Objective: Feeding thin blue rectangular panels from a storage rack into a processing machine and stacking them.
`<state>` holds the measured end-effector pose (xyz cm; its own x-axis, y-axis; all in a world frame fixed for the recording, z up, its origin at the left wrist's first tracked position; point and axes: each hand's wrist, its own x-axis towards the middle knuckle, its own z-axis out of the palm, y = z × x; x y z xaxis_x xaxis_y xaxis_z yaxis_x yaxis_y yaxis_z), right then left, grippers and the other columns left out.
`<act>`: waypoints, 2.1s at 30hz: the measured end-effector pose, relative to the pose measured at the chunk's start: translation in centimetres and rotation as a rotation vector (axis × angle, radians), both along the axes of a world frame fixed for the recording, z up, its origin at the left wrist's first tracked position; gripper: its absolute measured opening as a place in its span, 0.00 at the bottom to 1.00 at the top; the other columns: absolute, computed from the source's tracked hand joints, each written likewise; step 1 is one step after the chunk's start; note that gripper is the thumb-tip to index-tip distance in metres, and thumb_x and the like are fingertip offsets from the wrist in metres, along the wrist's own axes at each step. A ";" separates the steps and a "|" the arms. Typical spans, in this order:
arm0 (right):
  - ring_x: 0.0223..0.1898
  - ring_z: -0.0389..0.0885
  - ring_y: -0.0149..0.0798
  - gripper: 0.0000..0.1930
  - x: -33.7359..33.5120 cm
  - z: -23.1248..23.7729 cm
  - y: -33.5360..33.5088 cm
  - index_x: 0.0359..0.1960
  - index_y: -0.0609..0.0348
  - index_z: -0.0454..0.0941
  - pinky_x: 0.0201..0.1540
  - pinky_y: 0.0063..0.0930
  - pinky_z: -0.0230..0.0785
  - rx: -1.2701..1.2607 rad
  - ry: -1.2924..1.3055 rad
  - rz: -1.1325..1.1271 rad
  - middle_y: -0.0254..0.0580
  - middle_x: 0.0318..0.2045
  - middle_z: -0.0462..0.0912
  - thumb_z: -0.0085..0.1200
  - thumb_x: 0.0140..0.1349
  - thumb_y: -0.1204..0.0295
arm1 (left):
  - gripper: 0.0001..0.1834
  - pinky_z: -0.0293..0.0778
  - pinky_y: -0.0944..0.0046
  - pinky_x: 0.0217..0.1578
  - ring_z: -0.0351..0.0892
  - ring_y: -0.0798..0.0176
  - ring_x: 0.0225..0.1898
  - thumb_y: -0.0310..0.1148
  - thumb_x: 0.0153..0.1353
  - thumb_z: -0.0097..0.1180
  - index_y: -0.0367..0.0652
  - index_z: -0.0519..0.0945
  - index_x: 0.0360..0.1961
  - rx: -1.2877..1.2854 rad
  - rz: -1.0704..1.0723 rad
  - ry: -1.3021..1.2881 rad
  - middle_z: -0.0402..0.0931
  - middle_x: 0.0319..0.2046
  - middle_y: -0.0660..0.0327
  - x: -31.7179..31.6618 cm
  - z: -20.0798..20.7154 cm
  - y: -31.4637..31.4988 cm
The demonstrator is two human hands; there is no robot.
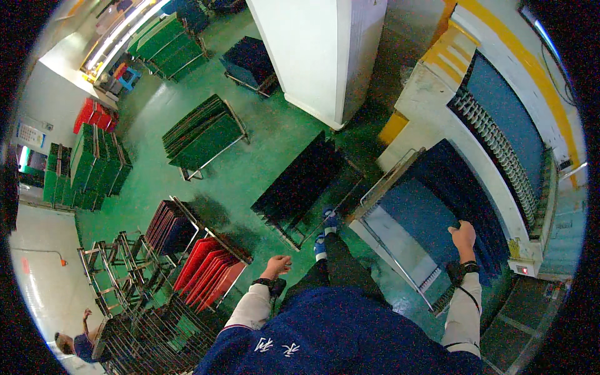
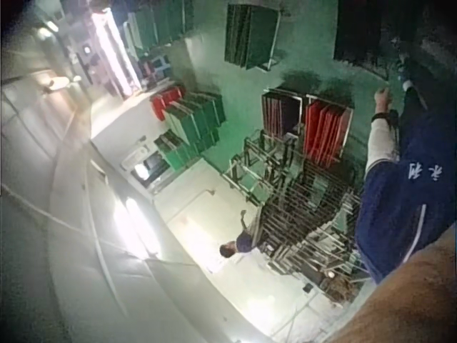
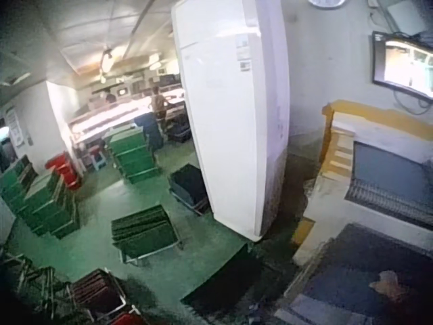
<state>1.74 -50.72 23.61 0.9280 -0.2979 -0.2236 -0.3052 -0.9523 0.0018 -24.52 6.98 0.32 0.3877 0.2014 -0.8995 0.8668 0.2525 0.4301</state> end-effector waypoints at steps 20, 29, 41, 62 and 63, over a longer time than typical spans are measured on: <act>0.46 0.82 0.55 0.24 0.2 1.9 -0.1 0.46 0.62 0.82 0.49 0.43 0.73 0.088 0.039 0.048 0.57 0.43 0.83 0.70 0.47 0.64 | 0.17 0.74 0.67 0.22 0.78 0.69 0.22 0.41 0.59 0.63 0.40 0.80 0.42 -0.077 0.038 -0.229 0.80 0.28 0.63 6.6 0.6 -2.5; 0.43 0.83 0.53 0.22 -1.0 0.8 -1.0 0.42 0.60 0.84 0.48 0.43 0.73 0.084 0.036 0.091 0.52 0.39 0.85 0.70 0.45 0.63 | 0.17 0.77 0.63 0.24 0.80 0.65 0.22 0.42 0.56 0.63 0.37 0.83 0.36 0.294 -0.368 -0.070 0.82 0.27 0.62 9.4 3.1 -5.4; 0.36 0.82 0.54 0.11 -2.9 0.7 -1.7 0.28 0.56 0.83 0.39 0.48 0.74 0.208 0.023 0.214 0.51 0.29 0.83 0.61 0.51 0.61 | 0.14 0.73 0.69 0.24 0.77 0.70 0.26 0.40 0.63 0.60 0.40 0.81 0.42 -0.012 -0.363 -0.341 0.80 0.29 0.65 17.3 4.9 -10.5; 0.33 0.82 0.50 0.16 -7.3 23.3 -8.9 0.34 0.60 0.84 0.38 0.41 0.72 0.397 -0.398 0.128 0.51 0.29 0.83 0.66 0.45 0.63 | 0.23 0.78 0.60 0.40 0.81 0.55 0.44 0.40 0.68 0.43 0.38 0.72 0.58 -0.236 -1.082 -0.083 0.79 0.47 0.54 11.7 3.8 -3.8; 0.29 0.82 0.45 0.16 -7.9 23.8 -10.1 0.34 0.63 0.84 0.36 0.36 0.72 0.459 -0.468 0.061 0.49 0.26 0.84 0.67 0.45 0.65 | 0.23 0.78 0.60 0.40 0.81 0.55 0.44 0.41 0.68 0.43 0.38 0.72 0.58 -0.236 -1.084 -0.082 0.79 0.47 0.54 12.0 3.7 -4.1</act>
<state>-6.14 -60.78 47.46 0.9704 -0.2117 0.1161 -0.1200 -0.8402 -0.5288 -12.57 2.91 4.02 0.3144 -0.4527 -0.8344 0.6492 -0.5387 0.5370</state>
